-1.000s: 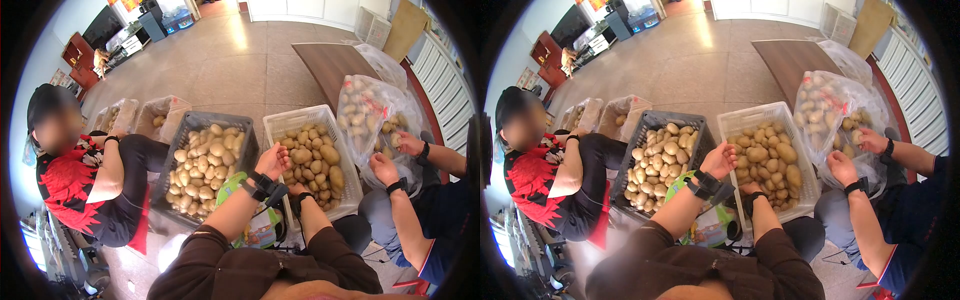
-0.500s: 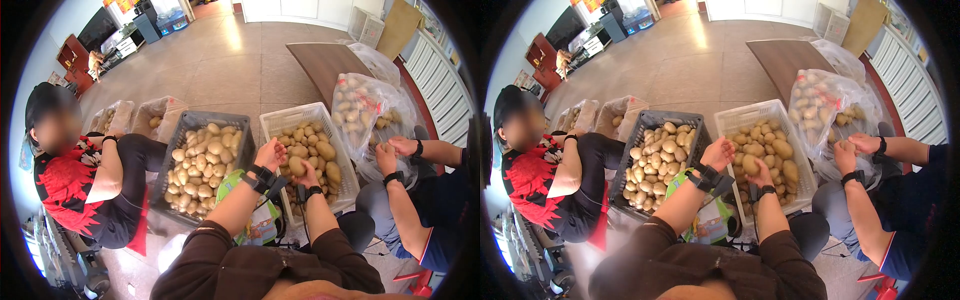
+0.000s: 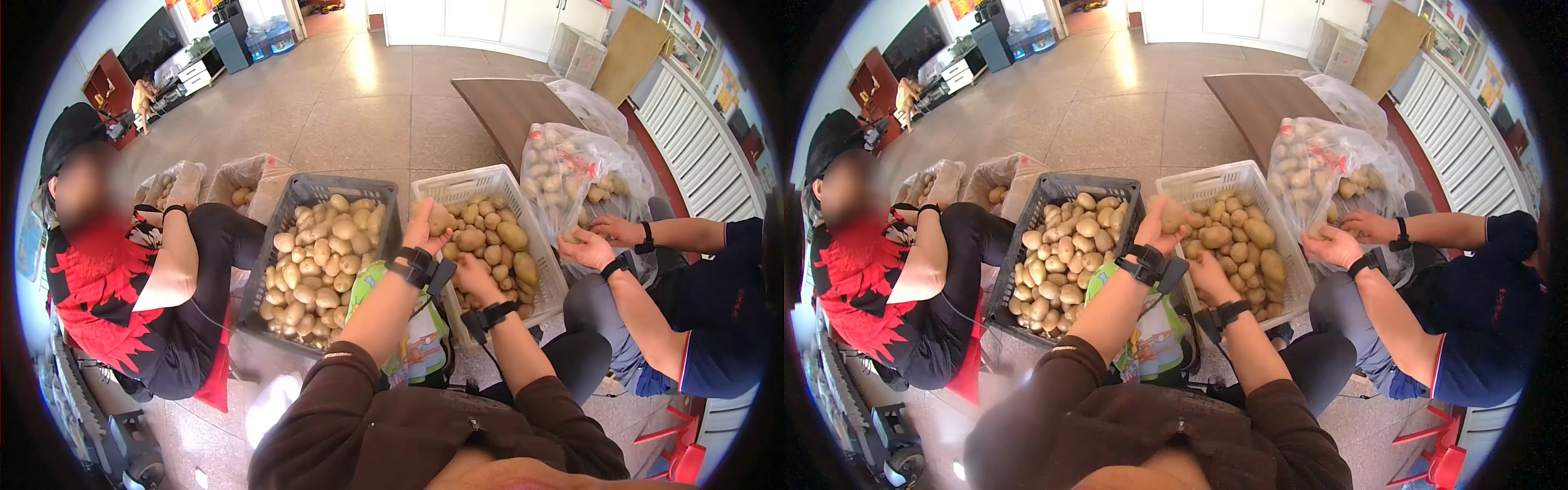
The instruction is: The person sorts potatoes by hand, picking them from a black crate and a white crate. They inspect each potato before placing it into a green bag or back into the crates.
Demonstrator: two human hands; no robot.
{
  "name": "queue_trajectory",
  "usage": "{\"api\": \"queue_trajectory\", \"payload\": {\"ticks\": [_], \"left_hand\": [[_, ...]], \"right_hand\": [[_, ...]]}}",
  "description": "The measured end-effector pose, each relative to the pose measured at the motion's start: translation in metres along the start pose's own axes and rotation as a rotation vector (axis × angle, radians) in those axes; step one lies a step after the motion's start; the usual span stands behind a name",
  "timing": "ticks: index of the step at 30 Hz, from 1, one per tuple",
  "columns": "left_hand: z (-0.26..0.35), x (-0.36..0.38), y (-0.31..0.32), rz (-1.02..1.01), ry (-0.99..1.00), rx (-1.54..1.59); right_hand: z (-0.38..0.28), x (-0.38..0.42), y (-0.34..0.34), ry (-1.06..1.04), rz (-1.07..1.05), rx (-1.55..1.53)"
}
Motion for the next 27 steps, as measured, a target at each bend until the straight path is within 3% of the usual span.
{"api": "queue_trajectory", "payload": {"ticks": [3, 6, 11, 13, 15, 18, 20, 23, 27], "left_hand": [[0.008, 0.000, -0.007, 0.079, 0.056, 0.056], [0.022, -0.004, -0.018, 0.099, 0.196, 0.182], [0.073, -0.021, -0.051, 0.126, 0.473, 0.385], [0.114, -0.043, -0.097, 0.224, 0.913, -0.462], [0.141, -0.053, -0.123, 0.241, 1.059, -0.743], [0.155, -0.030, -0.134, 0.282, 0.916, -0.115], [0.135, 0.041, -0.076, 0.448, 0.782, 0.515], [0.165, 0.004, -0.141, 0.462, 0.948, 0.747], [0.195, -0.037, -0.183, 0.170, 0.913, 0.501]], "right_hand": [[0.025, 0.023, 0.037, -0.090, -0.062, 0.372], [0.025, 0.054, 0.047, 0.012, -0.166, 0.657], [0.058, 0.054, 0.053, -0.006, -0.057, 0.656], [0.058, 0.055, 0.053, -0.010, -0.040, 0.658], [0.058, 0.055, 0.053, -0.010, -0.046, 0.660], [0.061, 0.054, 0.053, -0.027, -0.050, 0.660], [0.062, 0.054, 0.053, -0.031, -0.055, 0.655], [0.058, 0.056, 0.051, -0.026, -0.056, 0.646], [0.055, 0.055, 0.050, -0.016, -0.054, 0.638]]}}
Point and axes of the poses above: each hand's wrist, its own x-axis away from the middle knuckle, its own y-axis out of the palm, z = x × y, the point moved 6 cm from there along -x, towards the middle knuckle, and after that the axes turned 11 degrees about x, right-handed, at the moved point
